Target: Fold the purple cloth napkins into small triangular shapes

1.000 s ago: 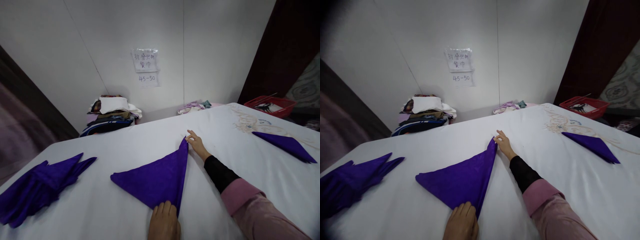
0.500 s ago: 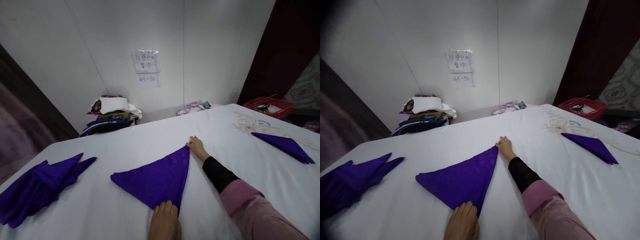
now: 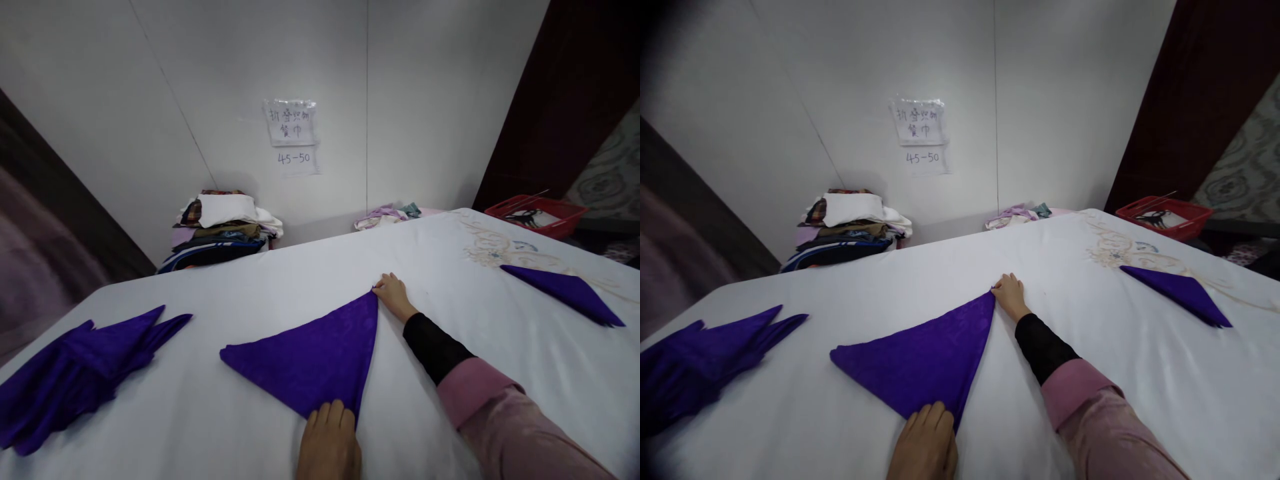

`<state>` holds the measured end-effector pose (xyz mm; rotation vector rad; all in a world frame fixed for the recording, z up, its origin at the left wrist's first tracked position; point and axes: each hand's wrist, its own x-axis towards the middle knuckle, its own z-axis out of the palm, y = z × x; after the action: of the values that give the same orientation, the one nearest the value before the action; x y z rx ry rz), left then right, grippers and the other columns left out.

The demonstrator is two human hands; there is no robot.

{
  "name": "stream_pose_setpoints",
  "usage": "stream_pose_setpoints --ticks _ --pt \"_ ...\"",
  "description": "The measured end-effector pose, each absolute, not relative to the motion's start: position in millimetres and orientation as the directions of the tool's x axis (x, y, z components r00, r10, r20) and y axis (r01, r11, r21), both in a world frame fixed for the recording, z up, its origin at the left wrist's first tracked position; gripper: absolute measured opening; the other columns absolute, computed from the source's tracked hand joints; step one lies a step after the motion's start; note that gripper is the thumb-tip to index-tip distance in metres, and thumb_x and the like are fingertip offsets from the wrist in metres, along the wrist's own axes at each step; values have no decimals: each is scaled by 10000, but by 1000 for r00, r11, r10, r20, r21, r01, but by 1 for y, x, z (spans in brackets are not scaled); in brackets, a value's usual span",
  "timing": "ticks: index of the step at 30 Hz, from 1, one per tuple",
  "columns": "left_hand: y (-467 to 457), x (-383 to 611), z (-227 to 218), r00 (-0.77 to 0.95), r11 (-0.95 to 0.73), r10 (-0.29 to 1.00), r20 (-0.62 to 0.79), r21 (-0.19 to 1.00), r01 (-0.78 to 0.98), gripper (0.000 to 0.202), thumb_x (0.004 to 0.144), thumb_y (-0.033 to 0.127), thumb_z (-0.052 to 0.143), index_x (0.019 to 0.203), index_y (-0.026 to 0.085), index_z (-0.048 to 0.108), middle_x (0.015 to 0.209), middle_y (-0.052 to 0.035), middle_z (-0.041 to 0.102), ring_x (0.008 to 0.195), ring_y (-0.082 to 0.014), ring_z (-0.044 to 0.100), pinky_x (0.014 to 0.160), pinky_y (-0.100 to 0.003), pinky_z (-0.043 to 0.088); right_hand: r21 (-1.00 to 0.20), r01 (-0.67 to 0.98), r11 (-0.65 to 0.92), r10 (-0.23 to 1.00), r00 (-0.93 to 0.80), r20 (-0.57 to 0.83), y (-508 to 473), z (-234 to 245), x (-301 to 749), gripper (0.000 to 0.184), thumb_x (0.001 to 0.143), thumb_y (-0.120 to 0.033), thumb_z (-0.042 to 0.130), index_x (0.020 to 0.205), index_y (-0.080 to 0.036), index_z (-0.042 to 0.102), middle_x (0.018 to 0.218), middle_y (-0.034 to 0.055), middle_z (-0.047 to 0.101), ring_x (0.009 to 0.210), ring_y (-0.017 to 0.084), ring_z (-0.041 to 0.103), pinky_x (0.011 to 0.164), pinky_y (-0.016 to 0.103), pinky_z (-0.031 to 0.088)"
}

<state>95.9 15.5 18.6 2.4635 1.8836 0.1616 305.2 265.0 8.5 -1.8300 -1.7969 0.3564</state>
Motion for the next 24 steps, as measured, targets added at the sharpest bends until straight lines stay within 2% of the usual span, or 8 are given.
stream_pose_setpoints --ticks 7,12,17,24 --pt "15 97 22 239 -249 967 85 144 958 141 718 96 506 732 209 589 780 1 595 779 -186 507 722 -322 307 -540 841 39 981 71 182 263 10 302 130 743 -155 516 684 -187 627 1254 87 534 1287 292 308 1023 484 200" --pt "16 93 28 241 -254 966 98 149 956 182 694 62 501 743 212 591 789 -2 597 779 -194 499 741 -331 306 -539 842 -5 972 130 193 254 13 317 143 758 -187 495 757 -177 638 1330 113 464 1319 298 257 1036 492 190" --pt "19 86 35 257 -264 964 67 152 952 239 683 18 472 745 211 597 778 -7 588 751 -199 484 707 -334 295 -533 844 -59 968 180 178 239 12 335 142 734 -173 509 703 -183 646 1274 114 513 1280 313 332 1019 469 251" --pt "23 71 45 215 -215 977 9 100 971 287 703 -14 431 799 197 599 837 -31 589 805 -218 494 714 -343 306 -509 860 -42 973 150 174 211 8 356 120 707 -185 529 700 -189 649 1266 99 527 1290 309 320 1019 456 279"
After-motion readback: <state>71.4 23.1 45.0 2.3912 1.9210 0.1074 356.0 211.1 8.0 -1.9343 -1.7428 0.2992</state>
